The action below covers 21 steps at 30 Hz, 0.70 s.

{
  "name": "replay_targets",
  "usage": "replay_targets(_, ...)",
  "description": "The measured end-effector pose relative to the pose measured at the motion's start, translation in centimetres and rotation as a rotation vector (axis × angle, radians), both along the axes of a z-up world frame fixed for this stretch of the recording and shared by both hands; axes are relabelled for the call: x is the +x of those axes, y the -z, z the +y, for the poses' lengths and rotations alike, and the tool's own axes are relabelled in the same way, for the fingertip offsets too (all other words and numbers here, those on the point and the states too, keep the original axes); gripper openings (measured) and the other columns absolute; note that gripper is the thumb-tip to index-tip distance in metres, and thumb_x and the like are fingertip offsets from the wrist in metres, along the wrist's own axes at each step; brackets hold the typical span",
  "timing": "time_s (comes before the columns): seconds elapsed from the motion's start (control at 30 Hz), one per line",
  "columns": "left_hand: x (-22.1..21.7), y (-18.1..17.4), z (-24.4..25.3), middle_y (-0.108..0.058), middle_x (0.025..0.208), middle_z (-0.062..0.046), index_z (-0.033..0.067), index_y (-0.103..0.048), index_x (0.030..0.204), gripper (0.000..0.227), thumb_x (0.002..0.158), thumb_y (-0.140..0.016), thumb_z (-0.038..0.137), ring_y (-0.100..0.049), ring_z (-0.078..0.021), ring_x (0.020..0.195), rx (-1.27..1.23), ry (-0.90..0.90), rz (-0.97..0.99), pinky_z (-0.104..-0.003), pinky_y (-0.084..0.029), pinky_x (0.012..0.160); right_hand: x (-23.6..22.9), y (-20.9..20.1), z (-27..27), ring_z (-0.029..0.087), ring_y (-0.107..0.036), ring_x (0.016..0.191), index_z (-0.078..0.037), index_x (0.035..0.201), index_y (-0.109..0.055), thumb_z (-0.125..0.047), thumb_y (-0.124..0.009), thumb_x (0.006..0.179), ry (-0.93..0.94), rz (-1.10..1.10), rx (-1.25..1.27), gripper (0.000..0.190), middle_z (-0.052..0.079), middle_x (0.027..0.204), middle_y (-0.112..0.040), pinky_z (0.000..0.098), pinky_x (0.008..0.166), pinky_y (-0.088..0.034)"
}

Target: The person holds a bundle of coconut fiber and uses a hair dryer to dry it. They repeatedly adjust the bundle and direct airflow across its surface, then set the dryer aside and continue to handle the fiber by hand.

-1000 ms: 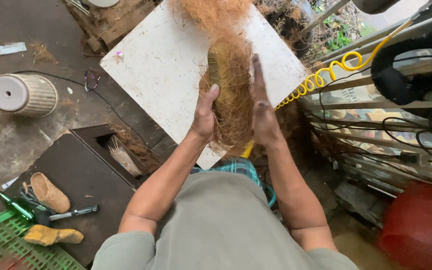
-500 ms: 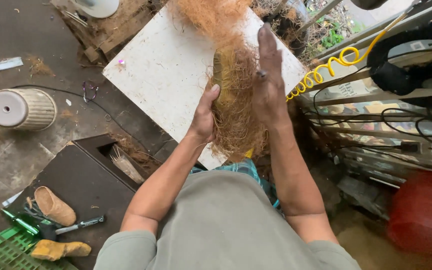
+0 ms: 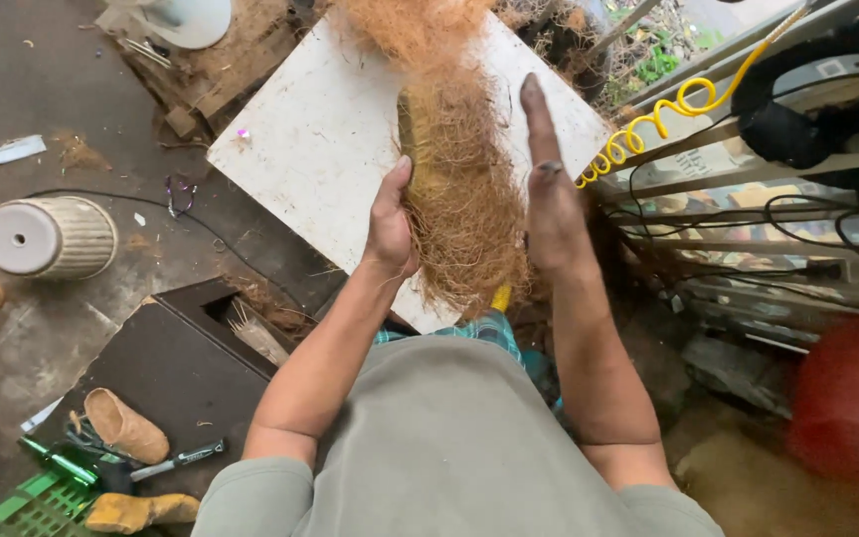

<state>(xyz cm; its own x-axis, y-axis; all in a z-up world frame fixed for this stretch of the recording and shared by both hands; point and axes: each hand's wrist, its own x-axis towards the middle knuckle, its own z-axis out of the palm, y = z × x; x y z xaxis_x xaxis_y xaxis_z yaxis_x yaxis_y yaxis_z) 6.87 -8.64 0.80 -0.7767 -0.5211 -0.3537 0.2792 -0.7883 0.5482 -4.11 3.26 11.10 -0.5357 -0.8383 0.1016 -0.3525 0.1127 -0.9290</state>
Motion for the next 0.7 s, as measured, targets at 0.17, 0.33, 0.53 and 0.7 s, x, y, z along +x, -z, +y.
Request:
replay_targets(0.17,-0.5,-0.6,-0.1,-0.070,0.101,-0.013,0.0072,-0.065,0.108,0.039,0.094,-0.054,0.041,-0.066,-0.0291,0.096,0.059,0.032,0.036,-0.044,-0.053,0.088,0.5,6.2,-1.1,0.026,-0.003,0.160,-0.014,0.160,-0.008,-0.077,-0.016,0.096,-0.054,-0.269,-0.152,0.090,0.009,0.170,-0.002,0.0449,0.133,-0.004)
replay_targets(0.33,-0.8,-0.7,-0.6,-0.069,0.113,-0.018,0.0027,-0.063,0.117,0.047,0.094,-0.054,0.042,-0.065,-0.0339,0.107,0.110,0.041,0.105,-0.048,-0.053,0.095,0.3,6.1,-1.9,0.020,-0.003,0.162,-0.015,0.162,-0.008,-0.073,-0.025,0.099,-0.075,-0.573,-0.411,0.087,0.005,0.171,-0.004,0.0407,0.138,-0.006)
replay_targets(0.53,-0.7,-2.5,-0.7,-0.069,0.113,-0.016,0.0040,-0.063,0.118,0.046,0.092,-0.057,0.041,-0.065,-0.0311,0.106,0.158,-0.058,0.083,-0.045,-0.053,0.093,1.5,2.3,-0.7,0.027,-0.009,0.161,-0.020,0.159,-0.020,-0.085,-0.023,0.095,0.112,-0.250,-0.224,0.092,0.006,0.170,-0.008,0.0523,0.134,-0.008)
replay_targets(0.7,-1.5,-5.0,-0.1,-0.073,0.092,-0.013,0.0073,-0.070,0.103,0.044,0.093,-0.056,0.047,-0.072,-0.0275,0.084,0.130,-0.099,0.059,-0.043,-0.060,0.078,4.1,4.5,-1.3,0.036,-0.007,0.156,-0.014,0.160,-0.014,-0.067,-0.003,0.099,0.076,-0.347,-0.277,0.082,0.013,0.168,-0.012,0.0552,0.127,0.002)
